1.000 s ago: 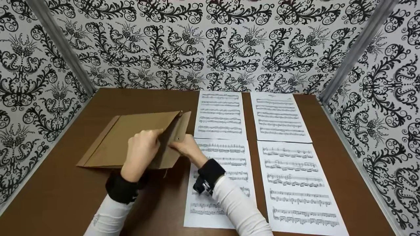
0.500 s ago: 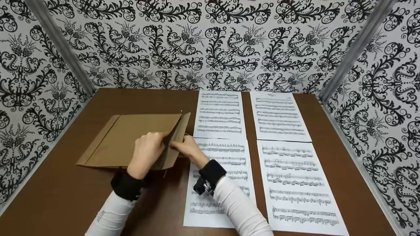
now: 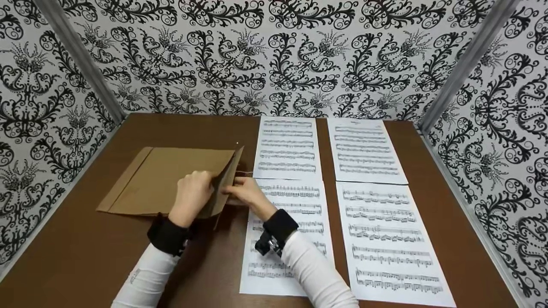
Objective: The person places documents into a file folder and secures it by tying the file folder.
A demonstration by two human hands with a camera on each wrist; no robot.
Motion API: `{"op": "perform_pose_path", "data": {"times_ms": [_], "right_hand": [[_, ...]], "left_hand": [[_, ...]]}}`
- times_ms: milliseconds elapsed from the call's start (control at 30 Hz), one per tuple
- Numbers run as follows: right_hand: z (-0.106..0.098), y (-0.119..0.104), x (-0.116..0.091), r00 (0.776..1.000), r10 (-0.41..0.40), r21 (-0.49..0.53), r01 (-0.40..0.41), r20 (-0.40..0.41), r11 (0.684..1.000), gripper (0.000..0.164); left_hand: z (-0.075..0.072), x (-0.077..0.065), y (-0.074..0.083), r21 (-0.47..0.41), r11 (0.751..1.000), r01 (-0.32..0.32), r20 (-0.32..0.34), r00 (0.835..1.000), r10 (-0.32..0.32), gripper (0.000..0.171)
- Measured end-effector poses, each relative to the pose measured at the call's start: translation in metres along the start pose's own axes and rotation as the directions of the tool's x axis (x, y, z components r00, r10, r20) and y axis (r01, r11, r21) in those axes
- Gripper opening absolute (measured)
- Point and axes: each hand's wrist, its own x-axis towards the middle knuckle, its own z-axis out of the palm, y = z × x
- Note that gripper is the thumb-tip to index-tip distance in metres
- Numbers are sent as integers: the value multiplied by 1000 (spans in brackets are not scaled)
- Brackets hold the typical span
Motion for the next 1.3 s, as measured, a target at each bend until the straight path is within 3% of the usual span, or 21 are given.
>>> {"op": "perform_pose_path", "data": {"times_ms": [200, 367, 533, 900, 1100, 1300], "right_hand": [[-3, 0, -1, 998, 17, 2, -17, 54, 1000, 68], [-6, 4, 2, 996, 4, -30, -1, 88, 1000, 59], [-7, 9, 6, 997, 8, -64, -3, 72, 998, 58], [-5, 18, 14, 1000, -18, -108, 17, -10, 994, 63], [-1, 19, 18, 1000, -8, -137, 6, -15, 991, 59], [4, 17, 20, 1000, -2, -136, 1, -9, 991, 59]], "left_hand": [[8, 0, -4, 6, 1000, 1, -62, 998, -1, 32], [15, 1, -8, 6, 1000, 0, -45, 999, 0, 23], [20, 2, -11, 28, 1000, -3, -31, 1000, 4, 22], [30, 3, -14, -29, 1000, -3, 69, 998, 5, 16], [30, 3, -17, -95, 995, 32, 156, 988, -17, 10], [28, 3, -20, -97, 995, 40, 179, 984, -22, 9]]}}
